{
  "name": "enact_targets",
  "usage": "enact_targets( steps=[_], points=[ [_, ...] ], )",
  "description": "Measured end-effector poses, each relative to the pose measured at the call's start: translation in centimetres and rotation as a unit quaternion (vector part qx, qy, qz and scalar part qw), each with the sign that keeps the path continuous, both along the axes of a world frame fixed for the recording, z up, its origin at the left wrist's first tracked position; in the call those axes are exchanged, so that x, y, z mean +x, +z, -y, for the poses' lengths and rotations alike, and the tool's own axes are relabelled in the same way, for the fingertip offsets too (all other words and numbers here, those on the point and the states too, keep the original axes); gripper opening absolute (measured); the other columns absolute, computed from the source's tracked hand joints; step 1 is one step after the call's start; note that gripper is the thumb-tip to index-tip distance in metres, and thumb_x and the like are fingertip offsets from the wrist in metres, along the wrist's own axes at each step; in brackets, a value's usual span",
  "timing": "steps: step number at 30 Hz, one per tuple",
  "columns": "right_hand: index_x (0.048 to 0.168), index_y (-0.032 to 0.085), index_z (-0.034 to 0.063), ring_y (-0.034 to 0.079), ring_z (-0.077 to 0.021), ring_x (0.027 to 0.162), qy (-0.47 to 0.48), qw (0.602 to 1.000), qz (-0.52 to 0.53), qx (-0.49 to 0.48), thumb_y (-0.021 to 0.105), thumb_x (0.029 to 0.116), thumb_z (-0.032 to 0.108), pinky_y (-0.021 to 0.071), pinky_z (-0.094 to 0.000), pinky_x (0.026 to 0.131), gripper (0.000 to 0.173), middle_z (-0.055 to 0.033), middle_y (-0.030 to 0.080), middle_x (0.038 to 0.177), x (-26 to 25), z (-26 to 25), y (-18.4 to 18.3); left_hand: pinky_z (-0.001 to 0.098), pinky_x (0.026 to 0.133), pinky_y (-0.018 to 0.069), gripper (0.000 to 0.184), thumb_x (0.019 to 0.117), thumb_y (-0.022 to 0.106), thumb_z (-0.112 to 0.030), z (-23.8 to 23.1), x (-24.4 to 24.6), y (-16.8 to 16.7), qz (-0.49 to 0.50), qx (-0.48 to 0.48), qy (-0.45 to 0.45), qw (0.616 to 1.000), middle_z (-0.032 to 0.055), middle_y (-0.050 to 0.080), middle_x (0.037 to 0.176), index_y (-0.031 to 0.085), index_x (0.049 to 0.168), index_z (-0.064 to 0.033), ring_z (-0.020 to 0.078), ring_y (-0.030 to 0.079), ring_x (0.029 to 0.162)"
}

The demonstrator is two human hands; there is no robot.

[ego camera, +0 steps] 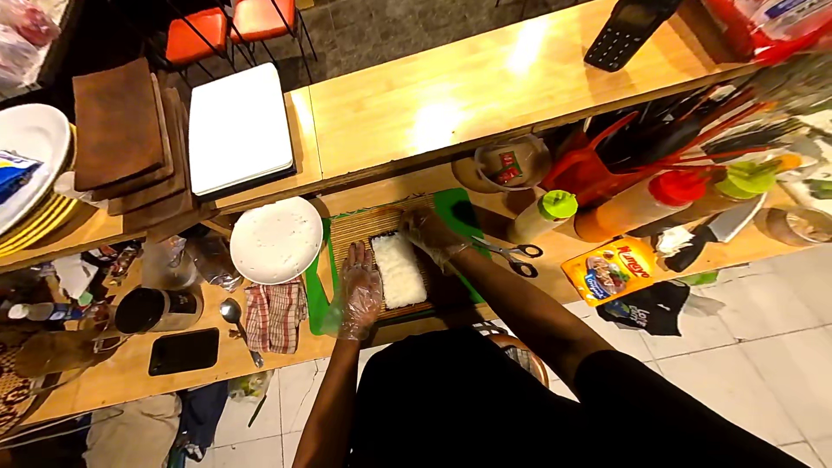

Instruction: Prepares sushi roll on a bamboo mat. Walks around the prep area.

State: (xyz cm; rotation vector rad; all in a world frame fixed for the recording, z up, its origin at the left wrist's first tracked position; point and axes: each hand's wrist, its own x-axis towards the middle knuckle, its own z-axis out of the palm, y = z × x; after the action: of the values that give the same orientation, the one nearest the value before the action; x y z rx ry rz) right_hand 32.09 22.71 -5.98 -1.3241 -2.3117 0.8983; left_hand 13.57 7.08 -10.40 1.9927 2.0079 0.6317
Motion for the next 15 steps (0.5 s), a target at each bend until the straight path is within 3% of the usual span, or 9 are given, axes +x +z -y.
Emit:
enact_targets(
  steps=[4, 7, 11, 15],
  points=[
    [0.099, 0.074, 0.0045, 0.068, -0.0285, 0.104, 0.024, 0.999, 0.031, 0.012, 0.065, 0.0974, 0.018, 0.0534, -0.0495, 0.097, 0.016, -0.0138, 0.072, 0.103, 0.2, -0.4, 0.4, 0.0482, 0.129, 0.0135, 0.054, 0.1085, 0.030, -0.032, 0.0, -0.1, 0.0, 0.002, 0.005, 0.002, 1.000, 0.0069, 0.028, 0.168, 0.040, 0.157, -0.0095, 0.0241, 0.014, 0.158],
    [0.101, 0.075, 0.0048, 0.067, -0.0308, 0.106, 0.042, 0.998, 0.038, 0.015, 0.073, 0.0929, 0.024, 0.0531, -0.0502, 0.098, 0.021, -0.0154, 0.072, 0.106, -0.3, 0.1, 0.6, 0.0488, 0.129, 0.0135, 0.054, 0.1088, 0.030, -0.032, 0.0, 0.0, 0.0, 0.002, -0.001, 0.004, 1.000, 0.0077, 0.027, 0.168, 0.040, 0.157, -0.0096, 0.0246, 0.014, 0.158],
    [0.103, 0.072, 0.0007, 0.066, -0.0310, 0.107, 0.027, 0.999, -0.023, 0.004, 0.065, 0.0968, 0.011, 0.0536, -0.0486, 0.098, 0.014, -0.0182, 0.069, 0.110, -0.7, 1.0, -0.7, 0.0499, 0.128, 0.0140, 0.055, 0.1090, 0.028, -0.033, 0.0, 0.0, -0.2, 0.010, 0.005, 0.001, 1.000, 0.0064, 0.026, 0.169, 0.039, 0.158, -0.0106, 0.0245, 0.014, 0.158],
    [0.105, 0.074, 0.0017, 0.067, -0.0322, 0.110, 0.071, 0.996, 0.044, 0.029, 0.064, 0.0983, 0.013, 0.0523, -0.0487, 0.100, 0.017, -0.0180, 0.071, 0.110, -0.7, -0.3, -0.5, 0.0494, 0.129, 0.0138, 0.055, 0.1083, 0.031, -0.033, -0.1, -0.2, -0.1, 0.007, 0.002, -0.005, 1.000, 0.0071, 0.026, 0.169, 0.040, 0.157, -0.0104, 0.0245, 0.013, 0.158]
  ],
)
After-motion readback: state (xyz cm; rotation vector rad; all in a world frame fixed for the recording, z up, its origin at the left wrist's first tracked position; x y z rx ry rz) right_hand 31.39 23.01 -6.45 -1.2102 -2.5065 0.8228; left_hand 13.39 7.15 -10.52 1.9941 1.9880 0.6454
